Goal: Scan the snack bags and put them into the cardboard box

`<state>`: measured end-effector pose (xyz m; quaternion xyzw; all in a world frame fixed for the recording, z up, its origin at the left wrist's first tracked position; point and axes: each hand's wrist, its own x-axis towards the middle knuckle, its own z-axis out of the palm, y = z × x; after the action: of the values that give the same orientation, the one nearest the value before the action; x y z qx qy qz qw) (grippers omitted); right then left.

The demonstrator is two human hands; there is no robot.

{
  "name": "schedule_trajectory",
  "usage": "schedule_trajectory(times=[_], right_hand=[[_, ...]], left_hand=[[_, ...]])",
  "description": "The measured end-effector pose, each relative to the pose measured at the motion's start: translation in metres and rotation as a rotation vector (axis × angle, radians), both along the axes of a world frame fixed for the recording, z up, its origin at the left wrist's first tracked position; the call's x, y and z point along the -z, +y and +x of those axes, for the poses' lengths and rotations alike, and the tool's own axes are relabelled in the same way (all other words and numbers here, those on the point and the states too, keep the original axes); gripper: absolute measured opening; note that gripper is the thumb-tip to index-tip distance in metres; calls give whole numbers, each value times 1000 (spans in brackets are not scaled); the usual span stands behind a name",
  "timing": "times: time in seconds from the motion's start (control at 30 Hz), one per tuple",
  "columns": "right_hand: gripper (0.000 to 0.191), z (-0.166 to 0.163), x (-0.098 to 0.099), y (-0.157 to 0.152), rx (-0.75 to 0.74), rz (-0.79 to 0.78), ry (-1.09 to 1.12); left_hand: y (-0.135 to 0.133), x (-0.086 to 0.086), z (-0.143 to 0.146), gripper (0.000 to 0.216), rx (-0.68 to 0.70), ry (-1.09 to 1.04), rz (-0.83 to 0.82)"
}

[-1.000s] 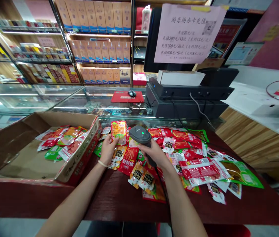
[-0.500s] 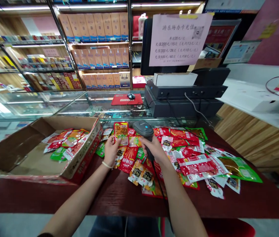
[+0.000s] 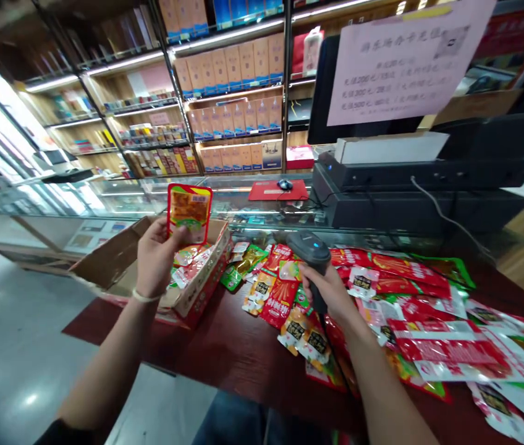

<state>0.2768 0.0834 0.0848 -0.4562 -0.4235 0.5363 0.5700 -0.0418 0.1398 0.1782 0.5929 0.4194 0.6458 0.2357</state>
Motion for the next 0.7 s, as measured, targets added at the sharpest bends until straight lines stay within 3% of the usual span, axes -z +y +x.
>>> schedule_trajectory(times=[0.07,0.13,0.27,0.53,0.7], right_hand=[[34,-2,6,3,-7,-13,5],[34,-3,12,5,-17,-28,-1],[34,-7,17,8,-21,-40,-17],[33,-13,10,6,3,-21,-7],[33,-5,3,4,24,-6,-35]], left_hand=[[20,3,-34,27,-185,132,23],[39,13,-59,31,-262,195,5],[61,34,-80,39,-136,130,-122],[58,39,-78,32,-133,240,-122],[35,23,-43,29,-101,464,-84]])
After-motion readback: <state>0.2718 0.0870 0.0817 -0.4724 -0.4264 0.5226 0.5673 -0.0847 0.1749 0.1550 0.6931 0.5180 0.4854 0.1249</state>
